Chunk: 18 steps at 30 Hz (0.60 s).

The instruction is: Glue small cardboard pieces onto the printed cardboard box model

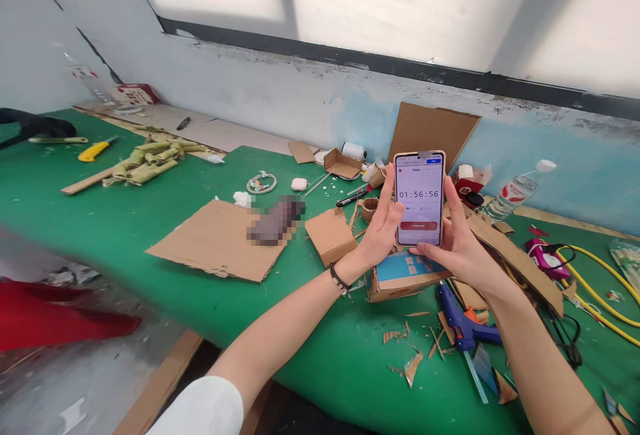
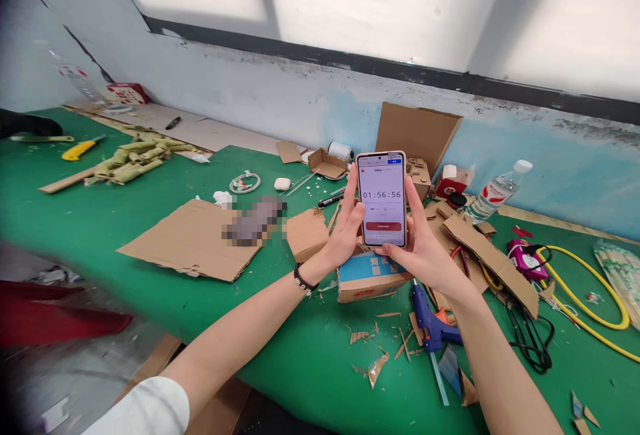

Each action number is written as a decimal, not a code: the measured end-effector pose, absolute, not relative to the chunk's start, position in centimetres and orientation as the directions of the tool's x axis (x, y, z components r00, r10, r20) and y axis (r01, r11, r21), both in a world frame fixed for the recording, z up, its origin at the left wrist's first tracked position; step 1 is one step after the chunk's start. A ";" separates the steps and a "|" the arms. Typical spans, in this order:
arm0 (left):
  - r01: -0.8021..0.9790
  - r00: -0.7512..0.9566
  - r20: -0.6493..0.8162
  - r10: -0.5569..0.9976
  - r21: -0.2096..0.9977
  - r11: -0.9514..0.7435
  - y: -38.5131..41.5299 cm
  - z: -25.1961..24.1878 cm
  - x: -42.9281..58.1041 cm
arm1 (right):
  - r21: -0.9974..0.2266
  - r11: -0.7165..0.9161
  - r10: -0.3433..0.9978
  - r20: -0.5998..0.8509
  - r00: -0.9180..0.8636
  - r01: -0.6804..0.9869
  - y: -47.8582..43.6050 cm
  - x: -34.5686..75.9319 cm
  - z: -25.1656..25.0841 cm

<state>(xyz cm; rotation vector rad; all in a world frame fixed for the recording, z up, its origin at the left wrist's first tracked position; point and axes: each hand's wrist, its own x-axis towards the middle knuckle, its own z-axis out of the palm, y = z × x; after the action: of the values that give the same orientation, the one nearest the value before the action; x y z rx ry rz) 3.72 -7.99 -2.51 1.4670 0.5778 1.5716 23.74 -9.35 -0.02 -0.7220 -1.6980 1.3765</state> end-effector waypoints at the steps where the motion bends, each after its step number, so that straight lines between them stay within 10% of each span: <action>1: -0.296 0.093 0.538 0.838 0.818 -0.493 -8.0 -2.5 3.7 | -0.970 0.234 0.834 0.232 -0.500 -0.060 -9.3 23.7 0.0; 18: -0.287 0.085 0.574 0.814 0.797 -0.532 -7.7 -2.7 3.7 | -0.974 0.216 0.853 0.221 -0.474 -0.065 -9.4 23.5 -0.1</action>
<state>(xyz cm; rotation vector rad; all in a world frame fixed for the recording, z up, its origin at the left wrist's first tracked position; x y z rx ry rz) 3.73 -7.69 -2.71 1.4910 0.5505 1.5944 23.54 -9.44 -0.09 -0.7499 -1.6533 1.3814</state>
